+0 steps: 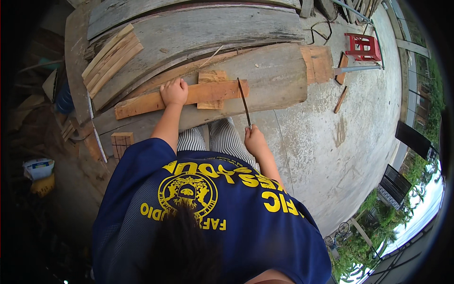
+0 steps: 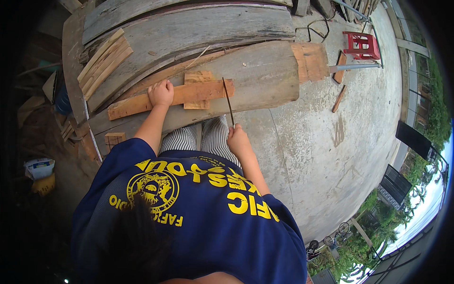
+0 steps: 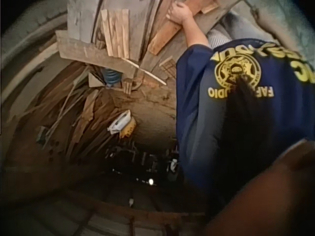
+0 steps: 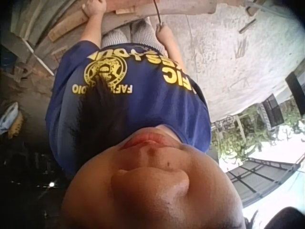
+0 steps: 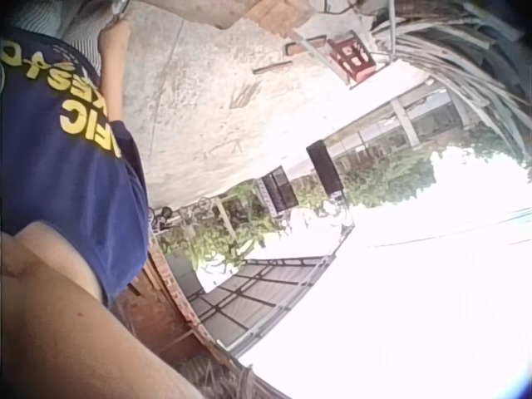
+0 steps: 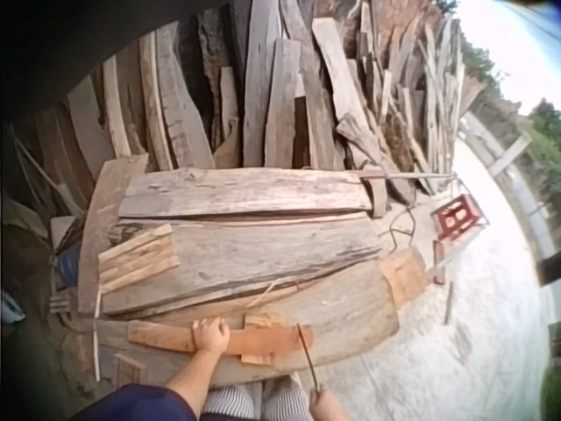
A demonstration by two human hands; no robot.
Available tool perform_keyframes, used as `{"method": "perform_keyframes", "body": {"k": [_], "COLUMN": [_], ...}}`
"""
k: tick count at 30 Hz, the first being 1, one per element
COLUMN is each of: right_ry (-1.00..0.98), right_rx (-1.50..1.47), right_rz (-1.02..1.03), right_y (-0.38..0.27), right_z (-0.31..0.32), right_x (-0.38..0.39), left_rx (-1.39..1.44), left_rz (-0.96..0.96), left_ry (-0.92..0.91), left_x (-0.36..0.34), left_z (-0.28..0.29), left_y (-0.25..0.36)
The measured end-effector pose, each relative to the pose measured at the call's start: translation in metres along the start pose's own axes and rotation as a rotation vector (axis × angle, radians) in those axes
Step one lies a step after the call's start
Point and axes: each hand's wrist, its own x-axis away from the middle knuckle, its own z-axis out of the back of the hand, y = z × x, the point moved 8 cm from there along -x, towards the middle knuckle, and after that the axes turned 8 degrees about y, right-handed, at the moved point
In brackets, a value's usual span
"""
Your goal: Using a hand saw to cut through a piece of scrap lumber at a woodworking station.
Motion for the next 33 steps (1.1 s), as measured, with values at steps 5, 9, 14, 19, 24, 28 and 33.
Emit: {"method": "perform_keyframes", "body": {"k": [5, 9, 14, 19, 24, 28, 33], "right_ry": [0.128, 0.076, -0.035, 0.012, 0.041, -0.049, -0.010], "right_rx": [-0.040, 0.002, 0.024, -0.086, -0.045, 0.001, -0.025], "right_rz": [0.011, 0.024, -0.045, -0.062, -0.046, -0.080, -0.009], "right_y": [-0.030, -0.026, -0.009, -0.022, -0.038, -0.012, -0.025], "right_z": [-0.017, -0.007, 0.003, -0.015, -0.015, 0.002, -0.003], "right_x": [-0.065, -0.056, -0.012, -0.063, -0.073, -0.017, -0.034], "left_rx": [0.007, 0.001, 0.019, 0.026, 0.027, 0.021, 0.019], "left_rz": [0.006, 0.023, 0.014, 0.000, 0.023, 0.004, 0.008], "left_ry": [-0.008, -0.029, 0.026, 0.018, -0.038, 0.039, -0.004], "left_x": [-0.002, -0.001, 0.001, -0.002, -0.003, 0.000, -0.002], "left_z": [-0.002, -0.004, -0.003, -0.002, -0.003, -0.005, -0.003], "left_y": [0.001, 0.002, -0.003, 0.001, 0.001, -0.005, -0.006]}}
